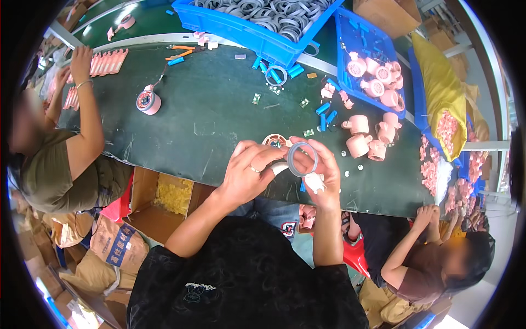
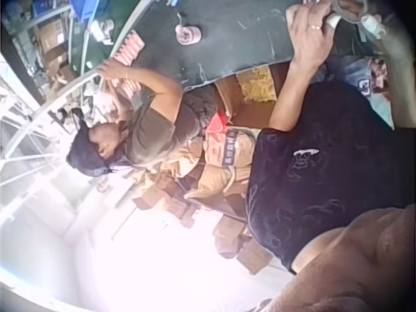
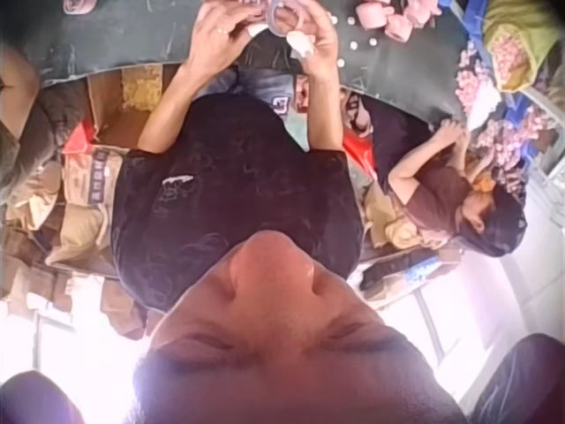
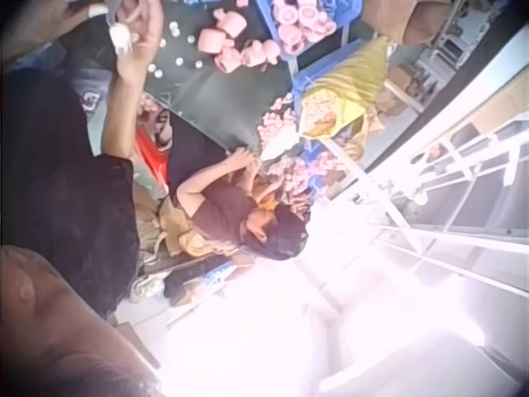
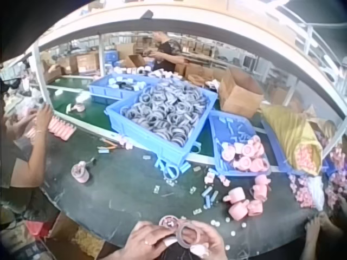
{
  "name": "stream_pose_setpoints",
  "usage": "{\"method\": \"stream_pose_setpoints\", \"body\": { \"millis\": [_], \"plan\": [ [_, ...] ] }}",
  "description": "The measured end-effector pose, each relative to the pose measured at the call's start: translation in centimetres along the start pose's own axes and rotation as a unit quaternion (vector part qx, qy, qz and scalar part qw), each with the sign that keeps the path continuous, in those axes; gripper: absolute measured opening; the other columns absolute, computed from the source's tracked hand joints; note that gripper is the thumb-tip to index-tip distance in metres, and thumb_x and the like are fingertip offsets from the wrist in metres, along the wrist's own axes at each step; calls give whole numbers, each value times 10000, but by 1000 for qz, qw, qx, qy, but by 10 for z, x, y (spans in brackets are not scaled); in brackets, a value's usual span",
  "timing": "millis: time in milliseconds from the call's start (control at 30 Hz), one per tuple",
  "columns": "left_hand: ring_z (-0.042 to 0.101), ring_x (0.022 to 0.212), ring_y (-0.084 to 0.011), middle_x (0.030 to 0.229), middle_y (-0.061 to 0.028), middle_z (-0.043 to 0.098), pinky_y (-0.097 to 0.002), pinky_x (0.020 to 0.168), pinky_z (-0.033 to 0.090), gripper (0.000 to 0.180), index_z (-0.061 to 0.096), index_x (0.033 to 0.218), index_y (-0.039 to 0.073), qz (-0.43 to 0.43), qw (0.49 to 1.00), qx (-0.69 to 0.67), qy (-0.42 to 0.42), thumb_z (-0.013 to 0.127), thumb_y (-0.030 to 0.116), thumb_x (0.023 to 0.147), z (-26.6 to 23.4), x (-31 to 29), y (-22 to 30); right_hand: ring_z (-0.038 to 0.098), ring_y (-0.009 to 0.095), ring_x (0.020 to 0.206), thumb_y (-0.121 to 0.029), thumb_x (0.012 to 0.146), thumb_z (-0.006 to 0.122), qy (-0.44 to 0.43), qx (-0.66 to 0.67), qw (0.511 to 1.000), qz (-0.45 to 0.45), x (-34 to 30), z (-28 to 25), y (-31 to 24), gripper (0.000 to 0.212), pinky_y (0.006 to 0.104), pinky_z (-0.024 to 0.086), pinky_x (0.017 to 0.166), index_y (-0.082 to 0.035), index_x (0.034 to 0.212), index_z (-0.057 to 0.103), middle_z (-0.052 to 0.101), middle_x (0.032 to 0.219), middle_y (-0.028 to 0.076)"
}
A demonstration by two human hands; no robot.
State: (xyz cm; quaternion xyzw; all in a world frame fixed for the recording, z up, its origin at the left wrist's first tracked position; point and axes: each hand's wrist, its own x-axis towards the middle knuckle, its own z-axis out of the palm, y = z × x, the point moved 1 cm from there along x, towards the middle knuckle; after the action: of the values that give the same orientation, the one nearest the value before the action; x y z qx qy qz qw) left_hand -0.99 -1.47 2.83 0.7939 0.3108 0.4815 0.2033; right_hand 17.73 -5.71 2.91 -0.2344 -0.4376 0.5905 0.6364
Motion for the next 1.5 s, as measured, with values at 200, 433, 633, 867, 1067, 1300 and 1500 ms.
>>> {"method": "stream_pose_setpoints", "body": {
  "millis": [200,433,633,867,1067,1300,1500],
  "plan": [
    [625,905,-269,1017,-18,682,-385,798,498,544,646,1148,141,-11,1000,-14,5,806,-35,659,3,-11,-3,438,444,1381,-13,871,710,-39,21,999,4,-3,0,5,694,573,354,1149,-23,1479,378,361,1530,286],
    [615,840,-227,967,10,646,-354,762,503,573,693,1094,173,74,997,-7,21,830,-4,566,5,-9,1,278,410,1485,150,752,748,-13,58,998,-28,-10,-4,3,595,551,264,1208,-128,1213,493,359,1499,183],
    [617,819,-186,916,21,635,-340,817,500,293,754,919,144,79,996,-39,9,773,36,647,11,-2,9,263,404,1493,154,746,742,-20,-26,998,-46,-12,0,0,583,557,220,1216,-146,1188,507,368,1498,188],
    [644,859,-190,941,13,666,-364,839,502,316,746,940,117,126,991,-38,-39,778,10,644,-1,9,1,404,448,1406,-20,835,744,-56,-14,998,1,-7,-1,-9,750,587,300,1162,-43,1488,377,356,1540,240],
    [578,1146,-278,1183,-44,649,-462,1027,369,677,620,1274,110,-50,994,49,-89,844,94,636,2,10,5,474,425,1360,1,824,762,-17,-49,999,-9,-7,-9,-10,716,548,375,1131,-17,1446,409,372,1526,239],
    [573,1220,-272,1290,-111,628,-428,1069,328,662,569,1331,74,-189,972,13,-138,810,94,716,29,-14,-20,525,272,1341,9,774,791,31,-247,968,25,-12,-23,-3,762,409,445,1096,-11,1462,462,530,1448,164],
    [603,1175,-271,1275,-101,651,-407,1058,338,681,580,1331,75,-190,971,2,-145,827,106,697,32,-20,-15,585,247,1274,-76,760,837,26,-417,907,48,-13,-23,-2,742,372,496,1040,-66,1432,525,575,1429,109]
  ]
}}
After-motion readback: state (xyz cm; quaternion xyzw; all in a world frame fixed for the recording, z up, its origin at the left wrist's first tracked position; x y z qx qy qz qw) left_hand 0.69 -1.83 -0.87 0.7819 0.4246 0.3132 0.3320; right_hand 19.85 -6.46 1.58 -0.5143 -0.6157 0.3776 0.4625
